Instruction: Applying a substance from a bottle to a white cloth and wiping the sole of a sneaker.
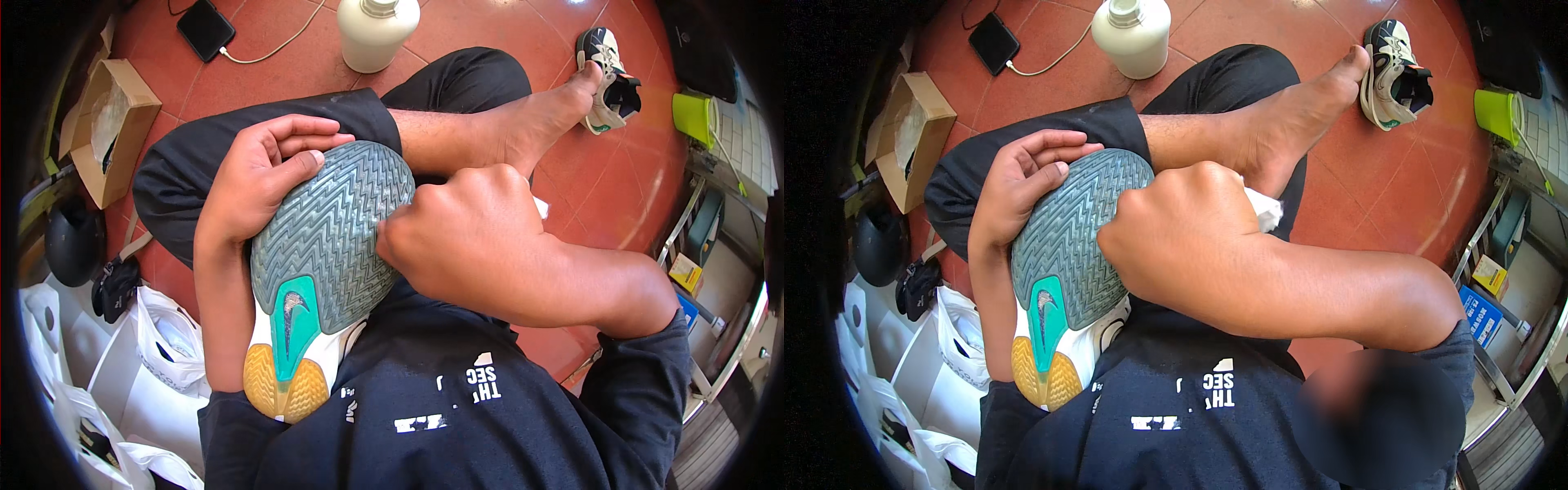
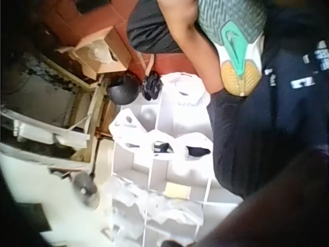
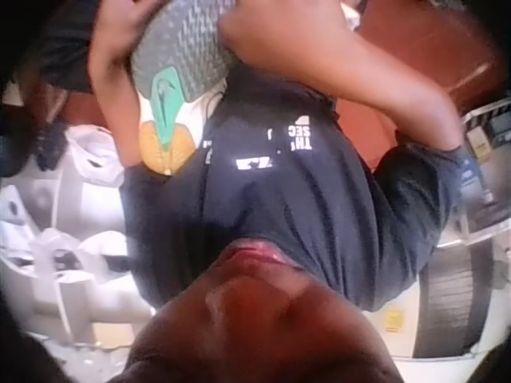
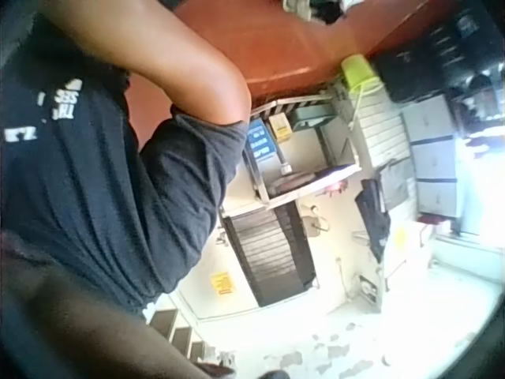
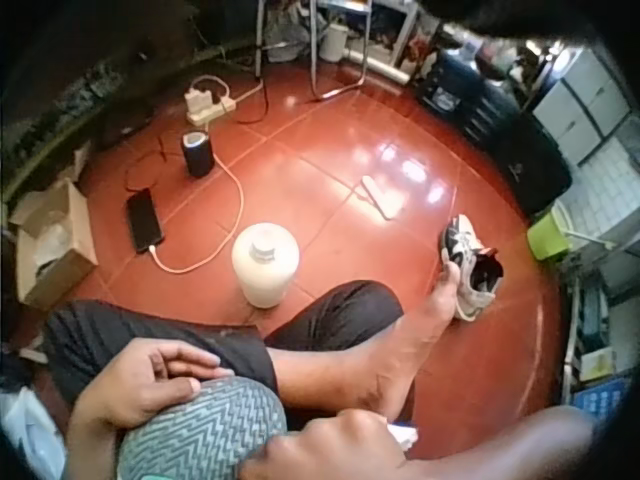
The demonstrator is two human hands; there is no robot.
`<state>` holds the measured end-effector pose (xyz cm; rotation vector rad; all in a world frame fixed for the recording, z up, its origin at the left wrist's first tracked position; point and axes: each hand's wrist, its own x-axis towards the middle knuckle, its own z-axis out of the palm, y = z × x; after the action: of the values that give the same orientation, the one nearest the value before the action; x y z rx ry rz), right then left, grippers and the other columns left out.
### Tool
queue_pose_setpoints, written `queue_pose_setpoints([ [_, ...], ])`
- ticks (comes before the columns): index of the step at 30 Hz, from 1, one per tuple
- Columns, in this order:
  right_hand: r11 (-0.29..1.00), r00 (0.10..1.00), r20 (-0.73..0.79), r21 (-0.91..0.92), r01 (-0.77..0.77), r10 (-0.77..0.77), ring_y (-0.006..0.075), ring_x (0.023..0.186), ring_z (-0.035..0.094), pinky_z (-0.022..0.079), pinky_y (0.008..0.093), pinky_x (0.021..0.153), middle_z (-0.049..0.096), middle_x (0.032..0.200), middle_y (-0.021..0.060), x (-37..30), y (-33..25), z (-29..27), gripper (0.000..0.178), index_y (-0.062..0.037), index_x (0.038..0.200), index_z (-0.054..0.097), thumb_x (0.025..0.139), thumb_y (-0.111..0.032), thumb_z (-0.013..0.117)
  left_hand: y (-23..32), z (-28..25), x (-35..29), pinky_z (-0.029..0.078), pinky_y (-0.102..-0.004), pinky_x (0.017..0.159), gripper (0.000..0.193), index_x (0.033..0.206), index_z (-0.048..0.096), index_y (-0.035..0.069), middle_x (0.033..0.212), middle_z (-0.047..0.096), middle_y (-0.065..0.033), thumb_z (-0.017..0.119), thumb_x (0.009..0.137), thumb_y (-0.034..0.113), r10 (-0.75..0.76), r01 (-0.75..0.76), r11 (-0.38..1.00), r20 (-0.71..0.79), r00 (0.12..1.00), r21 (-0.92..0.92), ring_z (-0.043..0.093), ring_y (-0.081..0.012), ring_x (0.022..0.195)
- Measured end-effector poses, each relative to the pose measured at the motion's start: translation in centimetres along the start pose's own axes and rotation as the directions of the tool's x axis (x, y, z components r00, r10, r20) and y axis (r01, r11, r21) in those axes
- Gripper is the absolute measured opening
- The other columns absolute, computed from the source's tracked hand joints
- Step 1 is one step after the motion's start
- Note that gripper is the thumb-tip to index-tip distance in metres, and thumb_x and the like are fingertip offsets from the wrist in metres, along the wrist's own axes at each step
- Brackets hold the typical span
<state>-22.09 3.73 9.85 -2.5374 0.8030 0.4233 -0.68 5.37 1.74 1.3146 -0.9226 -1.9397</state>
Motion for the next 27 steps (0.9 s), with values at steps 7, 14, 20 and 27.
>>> queue_pose_setpoints([
  [7,0.999,0.999,-0.021,0.013,-0.049,0.049,0.0238,0.06,0.069,0.052,0.0375,0.046,0.068,0.066,0.0086,0.5,0.5,0.4,0.013,-0.0115,0.067,0.073,0.069,-0.019,0.063,-0.1,-0.1,0.0,0.048,-0.0322,0.097,0.038,0.122,0.05,-0.012,0.12,0.06,-0.0254,0.049,0.085,-0.005,0.008,-0.008,1.0,-0.013,1.0,-0.003,0.061,-0.0225,0.108],
  [14,0.972,0.999,0.01,0.232,-0.041,0.04,0.0297,0.055,0.066,0.051,0.0412,0.046,0.064,0.06,0.0144,0.0,0.8,0.6,0.02,-0.0067,0.062,0.069,0.074,-0.021,0.061,-0.2,-0.2,-0.1,0.049,-0.0283,0.092,0.032,0.119,0.053,-0.011,0.116,0.063,-0.0212,0.051,0.087,-0.006,0.023,-0.023,0.999,-0.005,1.0,-0.045,0.062,-0.0173,0.105],
  [20,0.875,0.883,-0.257,0.399,-0.273,0.393,0.0338,0.045,0.059,0.047,0.0457,0.046,0.057,0.049,0.0169,-1.5,3.9,1.8,0.037,-0.0034,0.054,0.063,0.082,-0.027,0.058,-0.1,-0.2,-0.3,0.048,-0.0328,0.096,0.034,0.12,0.051,-0.011,0.12,0.06,-0.0258,0.051,0.087,-0.002,0.034,-0.034,0.999,0.006,0.999,-0.007,0.062,-0.0241,0.109],
  [27,0.877,0.902,-0.266,0.436,-0.202,0.341,0.0332,0.047,0.06,0.049,0.0432,0.048,0.056,0.049,0.0171,-2.4,2.6,3.8,0.038,-0.003,0.054,0.064,0.083,-0.026,0.057,0.0,-0.1,-0.4,0.049,-0.0329,0.096,0.037,0.122,0.05,-0.01,0.121,0.059,-0.0259,0.052,0.087,0.001,0.025,-0.025,1.0,-0.007,1.0,-0.017,0.063,-0.0247,0.108],
])
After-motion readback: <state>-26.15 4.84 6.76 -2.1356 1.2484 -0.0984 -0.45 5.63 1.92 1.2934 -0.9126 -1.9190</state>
